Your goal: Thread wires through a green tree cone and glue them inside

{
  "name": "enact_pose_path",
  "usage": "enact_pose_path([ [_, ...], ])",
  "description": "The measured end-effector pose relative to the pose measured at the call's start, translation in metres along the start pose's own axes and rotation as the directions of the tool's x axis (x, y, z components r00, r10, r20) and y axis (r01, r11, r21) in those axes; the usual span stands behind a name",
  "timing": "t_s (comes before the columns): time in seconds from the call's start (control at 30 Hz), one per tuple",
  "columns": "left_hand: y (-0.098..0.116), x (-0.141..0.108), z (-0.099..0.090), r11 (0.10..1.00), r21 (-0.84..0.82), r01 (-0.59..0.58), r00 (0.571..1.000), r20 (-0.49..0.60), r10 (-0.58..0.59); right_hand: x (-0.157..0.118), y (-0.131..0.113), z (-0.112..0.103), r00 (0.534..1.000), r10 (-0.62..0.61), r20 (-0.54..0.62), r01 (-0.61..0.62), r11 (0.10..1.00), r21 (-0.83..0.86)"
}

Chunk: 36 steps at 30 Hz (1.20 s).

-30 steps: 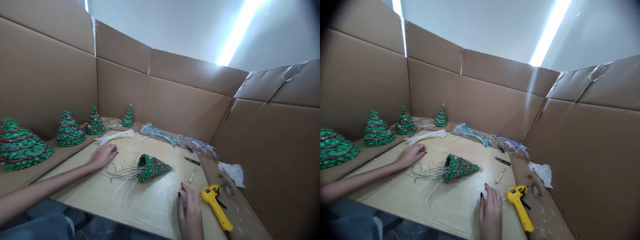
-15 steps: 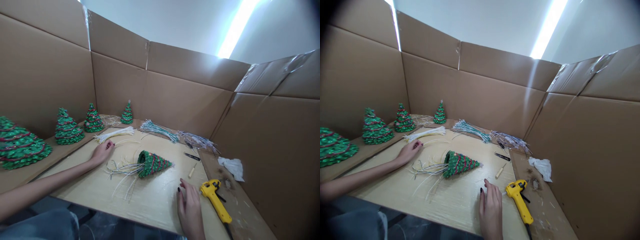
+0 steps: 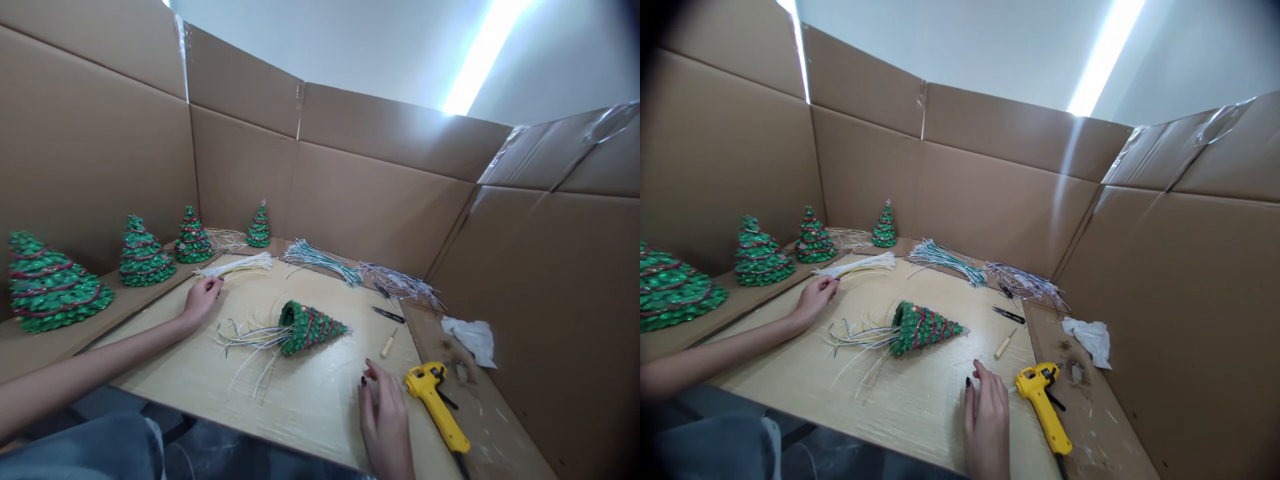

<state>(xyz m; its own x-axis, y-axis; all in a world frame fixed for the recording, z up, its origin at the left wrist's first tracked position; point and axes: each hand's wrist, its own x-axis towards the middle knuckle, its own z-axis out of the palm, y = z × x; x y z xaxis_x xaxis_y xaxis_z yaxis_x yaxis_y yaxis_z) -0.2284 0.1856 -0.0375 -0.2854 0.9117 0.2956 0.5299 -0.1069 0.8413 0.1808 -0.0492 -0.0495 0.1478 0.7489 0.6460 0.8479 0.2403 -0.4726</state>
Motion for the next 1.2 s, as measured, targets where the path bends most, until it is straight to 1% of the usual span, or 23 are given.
enact_pose_path([
  [0.13,-0.005,0.001,0.001,0.996,-0.071,0.049,0.998,0.051,-0.046,0.000,0.001,-0.001,1.000,-0.002,-0.017,0.002,1.000,0.001],
  [0.27,-0.003,0.002,0.002,0.982,-0.153,0.111,0.990,0.100,-0.096,-0.003,0.004,-0.001,1.000,0.017,-0.007,-0.017,1.000,0.018],
  [0.4,0.002,0.003,0.002,0.962,-0.224,0.156,0.986,0.092,-0.138,-0.006,0.010,0.000,0.998,0.056,-0.030,-0.055,0.998,0.028],
  [0.53,0.009,-0.001,-0.001,0.944,-0.270,0.190,0.981,0.100,-0.168,-0.005,0.010,0.000,0.998,0.037,-0.040,-0.037,0.999,0.021],
  [0.63,0.017,-0.004,-0.003,0.930,-0.305,0.204,0.975,0.144,-0.167,-0.003,0.008,-0.002,0.998,0.038,-0.055,-0.037,0.999,0.023],
  [0.87,0.033,-0.006,-0.011,0.904,-0.364,0.224,0.957,0.255,-0.134,-0.002,0.007,-0.004,0.993,0.110,-0.036,-0.108,0.993,0.054],
  [1.03,0.036,-0.007,-0.012,0.903,-0.365,0.225,0.952,0.281,-0.124,-0.001,0.008,-0.006,0.985,0.168,-0.030,-0.165,0.982,0.090],
  [1.2,0.035,-0.008,-0.012,0.919,-0.341,0.197,0.948,0.306,-0.090,0.000,0.009,-0.007,0.982,0.185,-0.024,-0.181,0.976,0.119],
])
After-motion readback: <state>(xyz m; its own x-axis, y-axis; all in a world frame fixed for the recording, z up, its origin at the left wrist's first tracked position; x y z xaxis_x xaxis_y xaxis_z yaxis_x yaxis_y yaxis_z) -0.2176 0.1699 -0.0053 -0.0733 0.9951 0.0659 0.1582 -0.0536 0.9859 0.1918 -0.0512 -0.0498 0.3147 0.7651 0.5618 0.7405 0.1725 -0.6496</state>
